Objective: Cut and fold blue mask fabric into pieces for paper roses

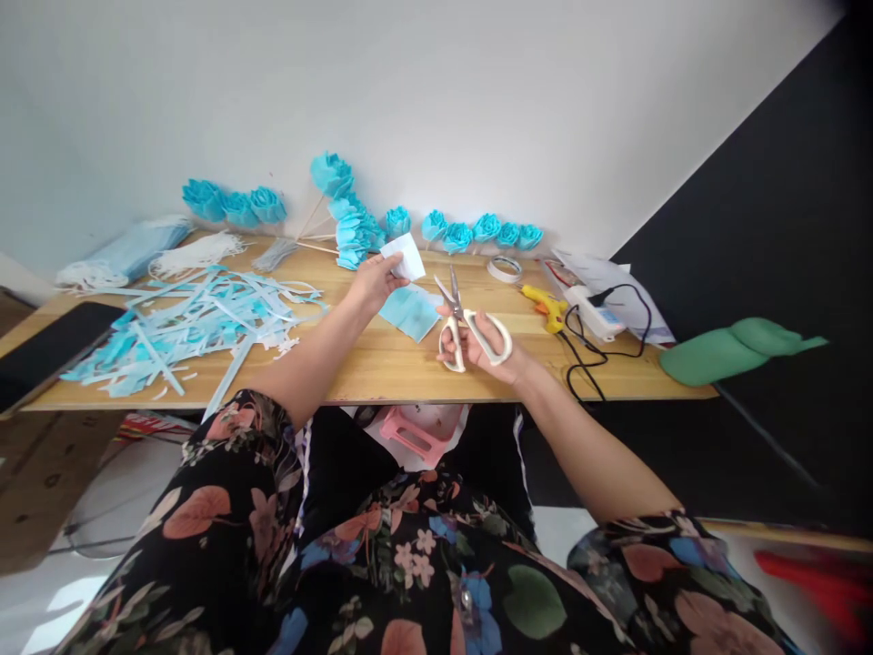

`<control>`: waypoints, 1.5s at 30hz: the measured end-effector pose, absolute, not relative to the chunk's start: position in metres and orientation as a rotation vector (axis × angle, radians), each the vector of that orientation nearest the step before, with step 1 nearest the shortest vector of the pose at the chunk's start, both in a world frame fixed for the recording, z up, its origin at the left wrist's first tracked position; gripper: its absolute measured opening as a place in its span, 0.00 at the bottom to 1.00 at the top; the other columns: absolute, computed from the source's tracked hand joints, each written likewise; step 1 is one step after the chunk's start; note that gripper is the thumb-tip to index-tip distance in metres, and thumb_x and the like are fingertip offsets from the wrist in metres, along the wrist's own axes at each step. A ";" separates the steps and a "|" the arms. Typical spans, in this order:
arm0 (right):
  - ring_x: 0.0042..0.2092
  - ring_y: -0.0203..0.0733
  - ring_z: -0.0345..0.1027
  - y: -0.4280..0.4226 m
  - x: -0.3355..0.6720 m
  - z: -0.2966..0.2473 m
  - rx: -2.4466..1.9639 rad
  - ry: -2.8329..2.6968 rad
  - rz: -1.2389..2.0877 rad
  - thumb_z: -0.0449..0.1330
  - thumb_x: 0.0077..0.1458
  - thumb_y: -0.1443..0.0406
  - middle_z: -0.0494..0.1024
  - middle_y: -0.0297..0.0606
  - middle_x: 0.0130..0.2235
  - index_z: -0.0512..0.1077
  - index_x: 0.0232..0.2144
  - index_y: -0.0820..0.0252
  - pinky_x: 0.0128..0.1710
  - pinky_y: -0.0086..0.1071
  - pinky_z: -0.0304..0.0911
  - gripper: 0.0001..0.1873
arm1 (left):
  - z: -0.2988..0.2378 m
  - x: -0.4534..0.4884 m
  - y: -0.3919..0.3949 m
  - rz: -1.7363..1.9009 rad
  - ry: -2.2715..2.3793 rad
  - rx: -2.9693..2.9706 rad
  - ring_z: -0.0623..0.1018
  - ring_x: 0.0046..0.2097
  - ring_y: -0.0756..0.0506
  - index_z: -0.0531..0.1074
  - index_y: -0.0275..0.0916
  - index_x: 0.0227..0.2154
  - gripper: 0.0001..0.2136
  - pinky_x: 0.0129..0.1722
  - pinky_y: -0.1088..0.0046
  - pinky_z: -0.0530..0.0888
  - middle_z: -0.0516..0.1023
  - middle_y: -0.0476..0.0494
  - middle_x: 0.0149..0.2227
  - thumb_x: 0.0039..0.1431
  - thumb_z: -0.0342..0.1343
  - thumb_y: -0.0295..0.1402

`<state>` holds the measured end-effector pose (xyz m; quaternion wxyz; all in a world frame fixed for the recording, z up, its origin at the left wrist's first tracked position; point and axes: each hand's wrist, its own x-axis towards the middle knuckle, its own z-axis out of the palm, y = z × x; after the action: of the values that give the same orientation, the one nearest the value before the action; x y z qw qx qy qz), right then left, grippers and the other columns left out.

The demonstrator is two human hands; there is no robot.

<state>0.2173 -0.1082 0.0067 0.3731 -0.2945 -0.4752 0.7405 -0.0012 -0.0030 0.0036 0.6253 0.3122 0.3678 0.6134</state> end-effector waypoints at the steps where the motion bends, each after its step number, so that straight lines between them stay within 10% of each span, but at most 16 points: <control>1: 0.32 0.37 0.71 -0.108 0.215 0.006 -0.755 -1.231 1.908 0.65 0.52 0.45 0.78 0.34 0.33 0.73 0.48 0.57 0.41 0.41 0.75 0.29 | 0.003 -0.001 -0.003 1.405 0.829 0.705 0.77 0.25 0.52 0.73 0.34 0.32 0.05 0.24 0.79 0.74 0.78 0.48 0.25 0.56 0.63 0.28; 45: 0.27 0.38 0.60 -0.059 0.191 -0.008 -0.564 -1.150 1.973 0.61 0.50 0.39 0.69 0.34 0.28 0.74 0.45 0.55 0.24 0.32 0.62 0.32 | 0.009 0.010 -0.019 1.446 0.802 0.552 0.75 0.25 0.53 0.75 0.34 0.32 0.07 0.24 0.79 0.72 0.78 0.48 0.26 0.65 0.54 0.26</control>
<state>0.1912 -0.0590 -0.0084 0.3844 -0.2213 -0.4512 0.7744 0.0097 -0.0194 0.0093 0.6435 0.2422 0.3521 0.6350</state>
